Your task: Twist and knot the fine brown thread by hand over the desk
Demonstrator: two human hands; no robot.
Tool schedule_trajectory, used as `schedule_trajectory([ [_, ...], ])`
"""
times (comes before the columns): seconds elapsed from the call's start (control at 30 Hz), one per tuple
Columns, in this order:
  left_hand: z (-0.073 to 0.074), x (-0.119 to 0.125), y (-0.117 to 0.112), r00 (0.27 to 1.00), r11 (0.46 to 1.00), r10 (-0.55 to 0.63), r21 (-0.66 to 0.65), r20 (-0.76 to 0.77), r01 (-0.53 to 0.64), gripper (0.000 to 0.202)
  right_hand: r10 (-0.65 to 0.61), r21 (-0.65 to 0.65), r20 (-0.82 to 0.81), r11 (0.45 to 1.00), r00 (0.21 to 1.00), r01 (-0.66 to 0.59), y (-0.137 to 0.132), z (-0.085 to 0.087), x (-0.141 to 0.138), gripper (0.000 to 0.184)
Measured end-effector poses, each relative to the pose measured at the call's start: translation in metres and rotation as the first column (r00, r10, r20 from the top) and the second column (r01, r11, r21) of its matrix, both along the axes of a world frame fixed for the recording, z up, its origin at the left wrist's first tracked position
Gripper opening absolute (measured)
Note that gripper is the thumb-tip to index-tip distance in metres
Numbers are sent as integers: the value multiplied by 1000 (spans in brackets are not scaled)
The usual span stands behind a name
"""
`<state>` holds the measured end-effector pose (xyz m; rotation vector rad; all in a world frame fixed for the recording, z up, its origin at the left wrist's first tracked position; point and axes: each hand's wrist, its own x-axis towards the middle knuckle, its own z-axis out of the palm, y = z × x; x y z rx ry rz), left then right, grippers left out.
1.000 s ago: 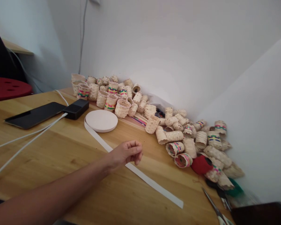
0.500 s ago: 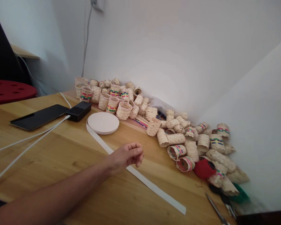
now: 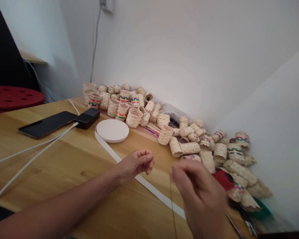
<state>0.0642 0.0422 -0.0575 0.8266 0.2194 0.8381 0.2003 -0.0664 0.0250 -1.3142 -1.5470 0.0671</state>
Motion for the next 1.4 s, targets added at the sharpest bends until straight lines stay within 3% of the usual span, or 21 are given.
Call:
schedule_trajectory([
  [0.17,-1,0,2,999,999,34,13,-2,-34,24,6,-77,-162,997,987,-19,57,-29,-15,18],
  [0.27,0,-1,3,999,999,44,14,-1,-44,25,4,-103,-239,994,971,-29,62,-50,-20,20],
  [0.4,0,-1,1,1000,1000,23,-3,-12,-23,25,36,-74,-261,996,965,-58,57,-62,-20,19],
  [0.67,-2,0,-2,1000,1000,-16,-18,-20,16,26,15,9,-159,1000,987,-13,57,-67,-12,15],
  [1.4,-3,2,-5,1000,1000,-7,-31,-23,6,26,0,-3,-131,1000,991,0,56,-67,-13,18],
])
